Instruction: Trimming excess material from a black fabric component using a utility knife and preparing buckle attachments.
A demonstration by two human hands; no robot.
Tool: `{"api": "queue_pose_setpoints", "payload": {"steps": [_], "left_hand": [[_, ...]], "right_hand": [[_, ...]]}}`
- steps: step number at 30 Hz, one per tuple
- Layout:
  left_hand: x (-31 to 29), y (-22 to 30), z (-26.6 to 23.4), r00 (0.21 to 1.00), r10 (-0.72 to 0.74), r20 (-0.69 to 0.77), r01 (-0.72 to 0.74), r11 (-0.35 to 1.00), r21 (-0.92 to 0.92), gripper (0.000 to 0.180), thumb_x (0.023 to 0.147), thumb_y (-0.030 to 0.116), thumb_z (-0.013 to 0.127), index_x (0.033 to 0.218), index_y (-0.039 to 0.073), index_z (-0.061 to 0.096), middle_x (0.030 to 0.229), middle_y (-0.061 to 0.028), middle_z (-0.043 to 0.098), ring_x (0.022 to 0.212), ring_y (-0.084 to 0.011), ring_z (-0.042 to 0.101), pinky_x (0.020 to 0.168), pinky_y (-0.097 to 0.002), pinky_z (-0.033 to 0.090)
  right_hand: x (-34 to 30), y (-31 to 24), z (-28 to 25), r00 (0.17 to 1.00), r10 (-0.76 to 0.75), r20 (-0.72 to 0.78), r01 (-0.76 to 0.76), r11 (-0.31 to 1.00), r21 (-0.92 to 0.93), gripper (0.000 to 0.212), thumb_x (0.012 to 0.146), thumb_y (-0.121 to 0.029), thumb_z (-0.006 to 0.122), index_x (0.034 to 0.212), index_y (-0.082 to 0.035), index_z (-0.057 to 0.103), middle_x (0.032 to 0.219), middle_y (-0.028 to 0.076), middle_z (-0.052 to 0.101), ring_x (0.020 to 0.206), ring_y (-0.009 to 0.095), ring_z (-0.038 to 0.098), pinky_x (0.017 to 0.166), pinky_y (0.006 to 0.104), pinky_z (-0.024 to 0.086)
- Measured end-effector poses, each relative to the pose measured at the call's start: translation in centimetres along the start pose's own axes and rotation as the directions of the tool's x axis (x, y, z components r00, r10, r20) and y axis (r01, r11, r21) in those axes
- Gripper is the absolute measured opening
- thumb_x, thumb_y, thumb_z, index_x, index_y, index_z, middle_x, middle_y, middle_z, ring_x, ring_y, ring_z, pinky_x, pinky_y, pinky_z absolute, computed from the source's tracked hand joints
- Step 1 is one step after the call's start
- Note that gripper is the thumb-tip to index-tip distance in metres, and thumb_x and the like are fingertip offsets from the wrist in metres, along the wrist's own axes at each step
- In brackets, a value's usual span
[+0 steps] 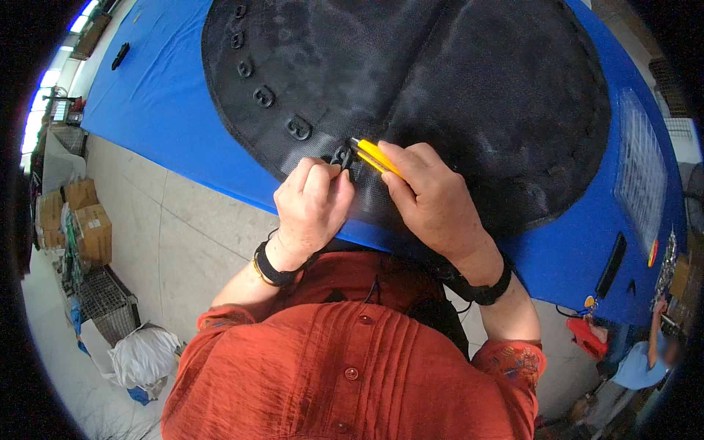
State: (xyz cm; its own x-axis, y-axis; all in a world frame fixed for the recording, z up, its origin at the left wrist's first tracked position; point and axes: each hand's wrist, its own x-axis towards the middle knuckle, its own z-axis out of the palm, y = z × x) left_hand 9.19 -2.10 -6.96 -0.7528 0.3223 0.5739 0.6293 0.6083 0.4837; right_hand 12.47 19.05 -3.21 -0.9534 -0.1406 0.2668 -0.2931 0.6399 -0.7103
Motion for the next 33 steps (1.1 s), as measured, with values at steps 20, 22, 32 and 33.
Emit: {"api": "queue_pose_setpoints", "payload": {"steps": [20, 22, 32, 33], "left_hand": [[-0.1, 0.1, 0.1, 1.000, 0.009, -0.022, -0.009, 1.000, -0.020, 0.020, 0.080, 0.000, 0.081, 0.090, 0.003, 0.065, 0.082, -0.0114, 0.063, 0.068, -0.0308, 0.066, 0.060, -0.0392, 0.054], [-0.3, 0.0, -0.1, 1.000, 0.015, -0.018, -0.015, 0.999, -0.038, 0.020, 0.080, 0.000, 0.081, 0.090, 0.003, 0.064, 0.081, -0.0112, 0.062, 0.067, -0.0306, 0.065, 0.060, -0.0395, 0.054], [-0.8, -0.3, 0.2, 0.993, 0.006, -0.115, -0.020, 0.993, -0.120, 0.019, 0.084, -0.003, 0.079, 0.094, 0.001, 0.063, 0.086, -0.0143, 0.064, 0.069, -0.0325, 0.065, 0.061, -0.0403, 0.053], [-0.8, -0.4, 0.2, 0.993, -0.005, -0.120, -0.013, 0.990, -0.142, 0.019, 0.085, -0.003, 0.078, 0.096, 0.001, 0.063, 0.088, -0.0145, 0.064, 0.071, -0.0322, 0.065, 0.062, -0.0401, 0.053]], "right_hand": [[0.1, 0.1, -0.2, 1.000, -0.016, -0.003, 0.017, 1.000, 0.023, 0.034, 0.099, -0.006, 0.071, 0.133, -0.001, 0.067, 0.109, 0.018, 0.070, 0.095, 0.036, 0.073, 0.081, 0.0421, 0.059], [0.1, 0.3, -0.2, 0.999, -0.035, -0.016, 0.035, 0.999, 0.028, 0.033, 0.099, -0.006, 0.071, 0.132, -0.001, 0.068, 0.110, 0.018, 0.071, 0.096, 0.036, 0.073, 0.082, 0.0413, 0.059], [0.4, -0.6, -0.8, 0.996, 0.085, -0.032, -0.083, 0.994, 0.074, 0.035, 0.099, -0.005, 0.072, 0.133, -0.001, 0.068, 0.110, 0.018, 0.071, 0.097, 0.034, 0.073, 0.086, 0.0395, 0.058], [0.3, -0.6, -1.0, 0.995, 0.089, -0.047, -0.088, 0.996, 0.030, 0.035, 0.099, -0.005, 0.073, 0.134, -0.002, 0.068, 0.110, 0.018, 0.070, 0.097, 0.034, 0.073, 0.086, 0.0398, 0.058]]}}
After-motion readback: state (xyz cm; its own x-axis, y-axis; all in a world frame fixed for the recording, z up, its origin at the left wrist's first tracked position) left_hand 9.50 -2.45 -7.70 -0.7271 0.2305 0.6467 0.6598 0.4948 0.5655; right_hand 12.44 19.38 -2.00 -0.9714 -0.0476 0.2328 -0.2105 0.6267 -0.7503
